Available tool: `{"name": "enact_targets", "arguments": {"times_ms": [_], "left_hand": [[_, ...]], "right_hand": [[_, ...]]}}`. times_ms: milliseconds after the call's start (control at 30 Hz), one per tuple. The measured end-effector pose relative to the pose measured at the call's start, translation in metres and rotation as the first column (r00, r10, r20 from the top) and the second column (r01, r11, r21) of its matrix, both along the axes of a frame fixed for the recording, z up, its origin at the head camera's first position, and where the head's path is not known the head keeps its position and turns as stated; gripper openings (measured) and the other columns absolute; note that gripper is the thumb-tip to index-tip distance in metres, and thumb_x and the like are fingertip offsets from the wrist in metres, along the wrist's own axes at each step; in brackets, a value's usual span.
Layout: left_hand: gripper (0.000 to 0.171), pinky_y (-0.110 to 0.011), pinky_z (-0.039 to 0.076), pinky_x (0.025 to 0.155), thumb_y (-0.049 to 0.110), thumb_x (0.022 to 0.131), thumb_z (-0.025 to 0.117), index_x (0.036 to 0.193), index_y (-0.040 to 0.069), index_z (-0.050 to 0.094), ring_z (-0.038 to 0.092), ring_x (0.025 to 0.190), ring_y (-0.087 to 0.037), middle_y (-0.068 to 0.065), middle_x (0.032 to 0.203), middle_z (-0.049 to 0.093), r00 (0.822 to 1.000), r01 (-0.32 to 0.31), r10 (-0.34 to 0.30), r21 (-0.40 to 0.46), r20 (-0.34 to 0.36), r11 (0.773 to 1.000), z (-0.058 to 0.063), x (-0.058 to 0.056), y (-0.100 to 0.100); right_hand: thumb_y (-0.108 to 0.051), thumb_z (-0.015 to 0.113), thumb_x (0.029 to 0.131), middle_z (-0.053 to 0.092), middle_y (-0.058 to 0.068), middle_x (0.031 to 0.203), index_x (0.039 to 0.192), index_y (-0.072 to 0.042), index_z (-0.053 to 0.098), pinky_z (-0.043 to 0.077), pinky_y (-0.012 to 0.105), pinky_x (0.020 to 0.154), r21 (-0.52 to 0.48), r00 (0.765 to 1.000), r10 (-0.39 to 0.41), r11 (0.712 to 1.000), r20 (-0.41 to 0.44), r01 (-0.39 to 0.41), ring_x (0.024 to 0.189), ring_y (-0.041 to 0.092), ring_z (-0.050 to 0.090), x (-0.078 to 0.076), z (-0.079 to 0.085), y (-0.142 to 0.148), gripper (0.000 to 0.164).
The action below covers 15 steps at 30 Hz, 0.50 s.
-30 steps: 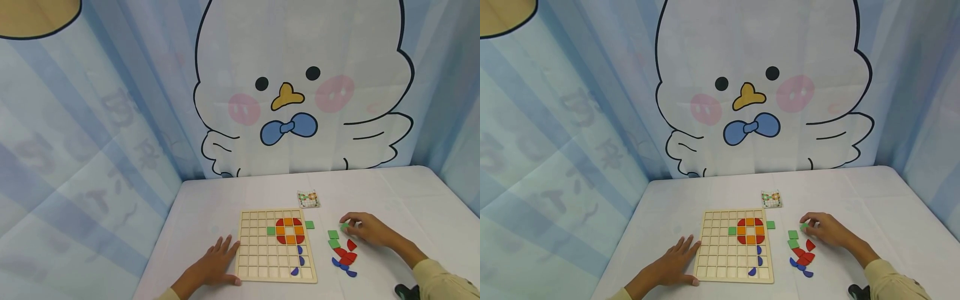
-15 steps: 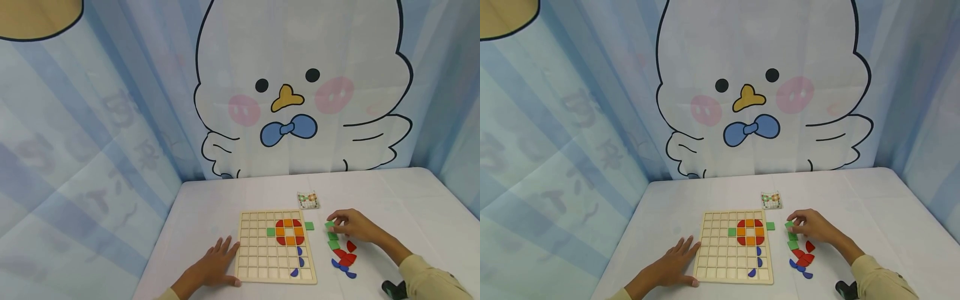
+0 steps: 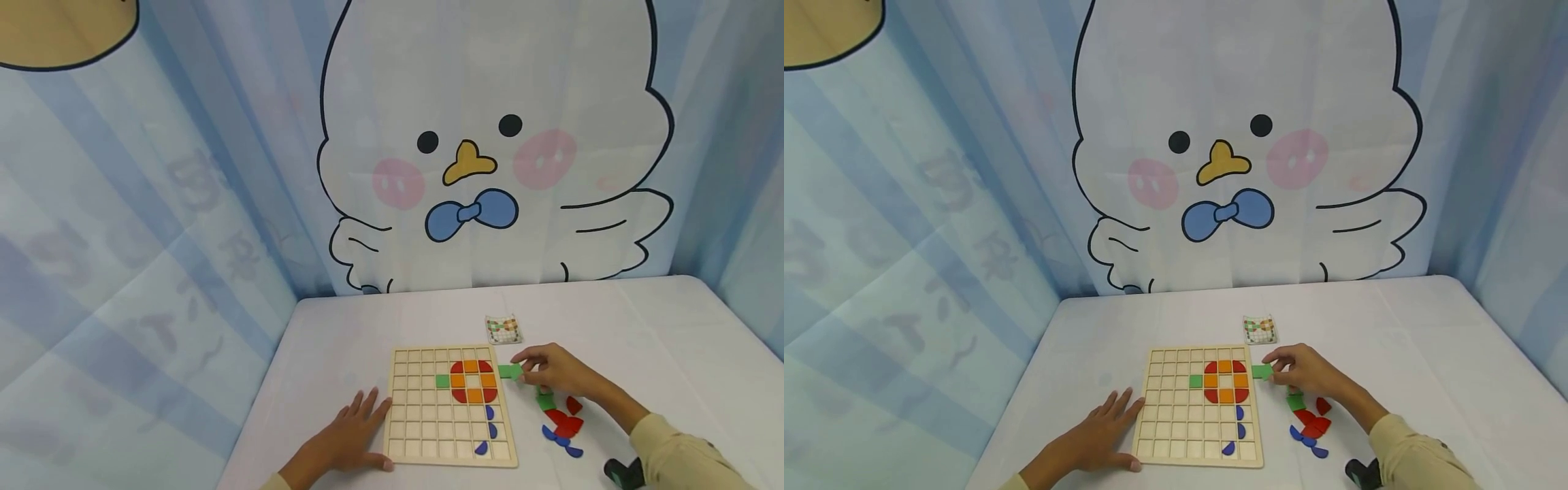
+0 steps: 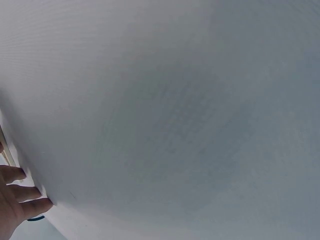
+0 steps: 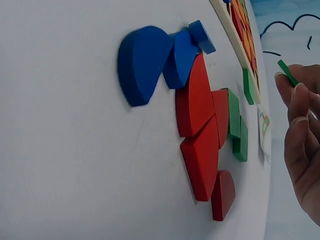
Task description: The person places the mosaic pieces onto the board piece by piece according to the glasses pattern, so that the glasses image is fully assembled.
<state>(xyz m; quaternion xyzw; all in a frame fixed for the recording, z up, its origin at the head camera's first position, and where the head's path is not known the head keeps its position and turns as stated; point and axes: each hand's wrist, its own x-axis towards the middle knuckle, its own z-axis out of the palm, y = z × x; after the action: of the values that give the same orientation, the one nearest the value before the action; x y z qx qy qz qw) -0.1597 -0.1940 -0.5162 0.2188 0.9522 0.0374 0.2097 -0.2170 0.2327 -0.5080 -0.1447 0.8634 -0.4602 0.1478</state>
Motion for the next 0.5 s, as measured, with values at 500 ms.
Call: {"name": "enact_targets", "arguments": {"times_ms": [500], "left_hand": [[0.109,-0.064,0.034,0.113,0.082,0.075,0.06,0.161,0.025,0.025,0.02,0.152,-0.045,-0.016,0.167,0.019,1.0,0.003,-0.003,0.005,0.003,1.0,0.001,0.0,-0.001]], "right_hand": [[-0.018,0.074,0.091,0.063,0.004,0.089,0.12,0.001,0.068,0.053,0.027,0.054,-0.023,0.995,0.058,0.998,-0.085,-0.06,0.058,0.013,0.056,-0.007,0.001,-0.035,0.036]]}}
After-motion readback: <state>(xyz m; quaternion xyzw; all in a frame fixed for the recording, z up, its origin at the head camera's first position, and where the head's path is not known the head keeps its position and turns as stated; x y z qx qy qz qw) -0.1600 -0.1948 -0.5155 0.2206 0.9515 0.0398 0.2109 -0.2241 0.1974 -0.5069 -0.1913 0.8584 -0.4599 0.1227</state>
